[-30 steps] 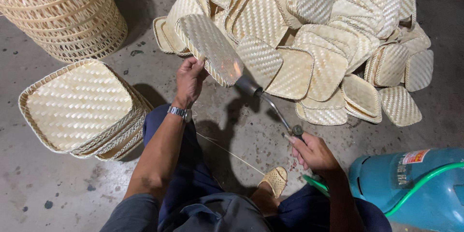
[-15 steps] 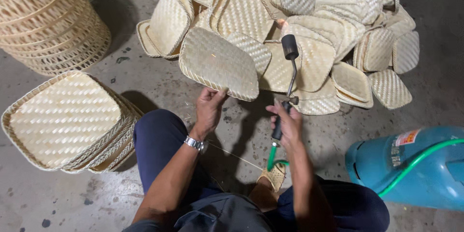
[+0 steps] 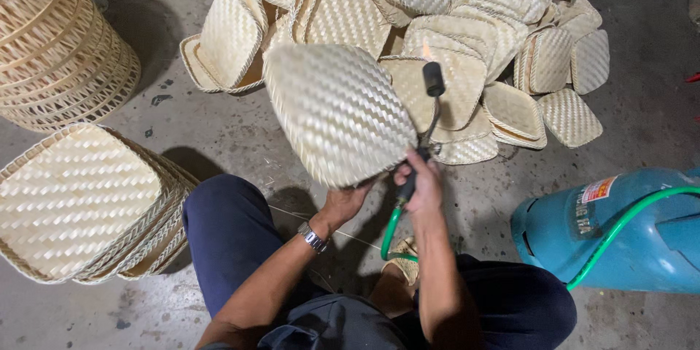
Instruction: The person holds a woven bamboo tray and uses a handheld gas torch to briefly apply flame to the surfaces and edges, then stacks the finished tray onto a pile.
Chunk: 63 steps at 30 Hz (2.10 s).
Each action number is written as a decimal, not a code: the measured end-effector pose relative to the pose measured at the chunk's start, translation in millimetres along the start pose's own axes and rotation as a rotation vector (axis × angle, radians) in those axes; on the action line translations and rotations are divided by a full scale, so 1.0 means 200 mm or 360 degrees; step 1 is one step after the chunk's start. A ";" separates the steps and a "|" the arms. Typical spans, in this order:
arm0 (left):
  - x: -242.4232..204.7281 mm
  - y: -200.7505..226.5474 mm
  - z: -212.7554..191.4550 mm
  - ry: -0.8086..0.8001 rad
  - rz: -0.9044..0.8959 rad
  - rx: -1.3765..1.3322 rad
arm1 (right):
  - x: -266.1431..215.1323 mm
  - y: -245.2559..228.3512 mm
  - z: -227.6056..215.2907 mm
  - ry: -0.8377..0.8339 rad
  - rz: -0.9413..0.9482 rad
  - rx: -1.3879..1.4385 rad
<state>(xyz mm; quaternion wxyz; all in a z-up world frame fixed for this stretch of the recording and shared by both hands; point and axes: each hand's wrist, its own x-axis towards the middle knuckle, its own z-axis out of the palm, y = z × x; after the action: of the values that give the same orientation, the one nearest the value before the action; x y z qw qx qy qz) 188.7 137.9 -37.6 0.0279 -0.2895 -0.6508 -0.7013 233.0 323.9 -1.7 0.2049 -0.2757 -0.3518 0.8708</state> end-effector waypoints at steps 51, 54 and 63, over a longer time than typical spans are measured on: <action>0.58 -0.24 -0.93 0.0900 -0.0390 -0.1704 | -0.45 -0.64 0.18 -0.0233 -0.0006 -0.2433; 0.59 -0.25 -0.96 0.0886 -0.0355 -0.1662 | -0.45 -0.68 0.12 -0.0332 0.0114 -0.2363; 0.60 -0.20 -0.96 0.0917 -0.0321 -0.1632 | -0.37 -0.62 0.07 -0.0293 0.0189 -0.2306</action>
<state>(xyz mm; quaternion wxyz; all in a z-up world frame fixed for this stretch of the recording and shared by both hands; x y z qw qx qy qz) 1.1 5.8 -17.9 -0.0068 -0.0009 -0.2198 -0.9755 300.8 358.5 121.1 -0.1067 -0.2863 -0.8397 0.4490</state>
